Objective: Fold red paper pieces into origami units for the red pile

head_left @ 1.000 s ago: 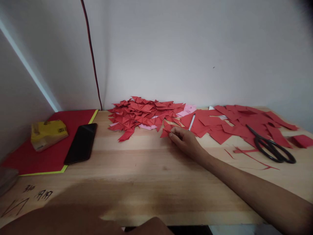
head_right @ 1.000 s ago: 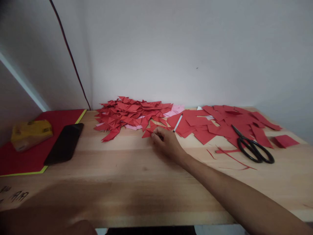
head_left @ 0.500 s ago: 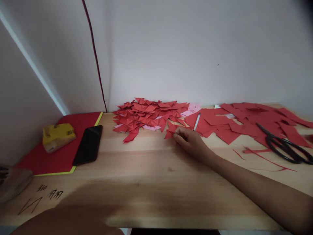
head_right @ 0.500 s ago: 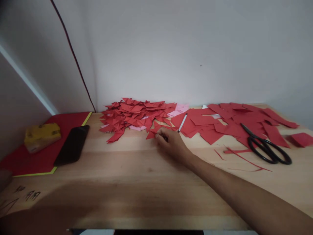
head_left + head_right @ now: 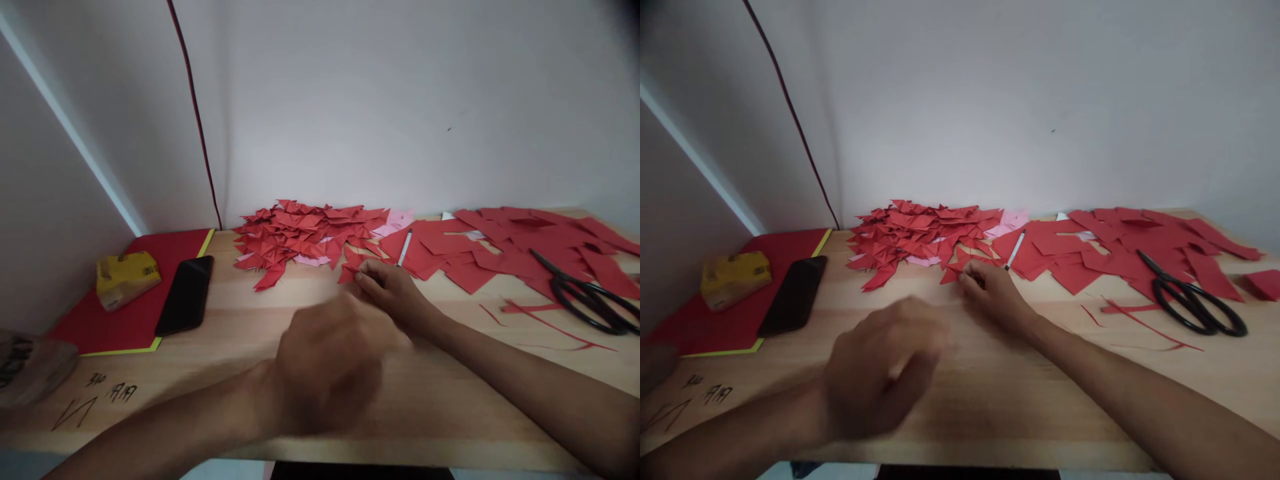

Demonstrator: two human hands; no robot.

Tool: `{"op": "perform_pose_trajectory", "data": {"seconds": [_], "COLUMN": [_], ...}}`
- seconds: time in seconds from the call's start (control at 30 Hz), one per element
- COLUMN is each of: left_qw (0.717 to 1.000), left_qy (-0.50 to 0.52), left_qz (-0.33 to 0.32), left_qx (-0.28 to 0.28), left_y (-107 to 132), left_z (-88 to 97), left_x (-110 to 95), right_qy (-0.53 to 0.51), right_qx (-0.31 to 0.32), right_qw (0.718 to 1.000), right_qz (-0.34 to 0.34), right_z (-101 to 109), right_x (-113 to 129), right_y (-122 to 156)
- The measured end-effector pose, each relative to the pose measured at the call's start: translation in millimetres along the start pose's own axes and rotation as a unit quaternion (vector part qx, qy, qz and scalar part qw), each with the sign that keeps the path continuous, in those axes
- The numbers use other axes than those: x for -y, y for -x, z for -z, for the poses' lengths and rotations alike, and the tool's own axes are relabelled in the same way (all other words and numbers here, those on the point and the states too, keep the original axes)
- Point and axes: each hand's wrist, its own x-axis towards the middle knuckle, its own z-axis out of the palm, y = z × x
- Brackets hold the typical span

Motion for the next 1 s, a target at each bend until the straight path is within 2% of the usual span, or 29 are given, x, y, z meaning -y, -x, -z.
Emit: {"op": "perform_pose_trajectory", "data": {"seconds": [0.03, 0.07, 0.1, 0.2, 0.27, 0.43, 0.53, 0.6, 0.73, 0.8, 1.0], "left_qw": [1.000, 0.999, 0.997, 0.990, 0.989, 0.992, 0.992, 0.994, 0.987, 0.981, 0.985], "left_qy": [-0.006, -0.024, -0.045, -0.082, -0.101, -0.110, -0.109, -0.084, 0.005, 0.030, 0.055], "left_qz": [0.007, 0.026, 0.058, 0.109, 0.095, 0.060, 0.050, 0.066, 0.159, 0.190, 0.165], "left_qx": [-0.019, -0.036, -0.031, 0.024, 0.047, 0.025, 0.036, 0.039, -0.001, -0.004, -0.013], "left_y": [-28, -45, -52, -40, -29, -31, -33, -33, -38, -42, -42], "left_z": [-1.1, -3.5, -6.5, -16.6, -22.0, -26.9, -24.8, -23.6, -25.7, -28.0, -32.1], "left_x": [13, 26, 38, 66, 75, 76, 71, 68, 64, 65, 73], "right_qy": [-0.002, -0.003, -0.002, -0.012, -0.029, -0.069, -0.078, -0.077, -0.087, -0.097, -0.120], "right_qx": [0.000, 0.002, 0.006, 0.028, 0.039, 0.075, 0.072, 0.062, 0.051, 0.052, 0.058], "right_qw": [1.000, 1.000, 1.000, 1.000, 0.999, 0.995, 0.994, 0.995, 0.995, 0.994, 0.991], "right_qz": [0.003, 0.007, 0.008, 0.003, 0.001, 0.006, 0.009, 0.008, 0.014, 0.014, -0.003], "right_z": [0, 0, 1, 2, 3, 2, 0, -1, -2, -2, 0], "right_x": [0, 0, 1, 2, 4, 6, 4, 3, 1, 0, 0], "right_y": [0, 0, 0, 1, 3, 6, 6, 5, 3, 3, 1]}}
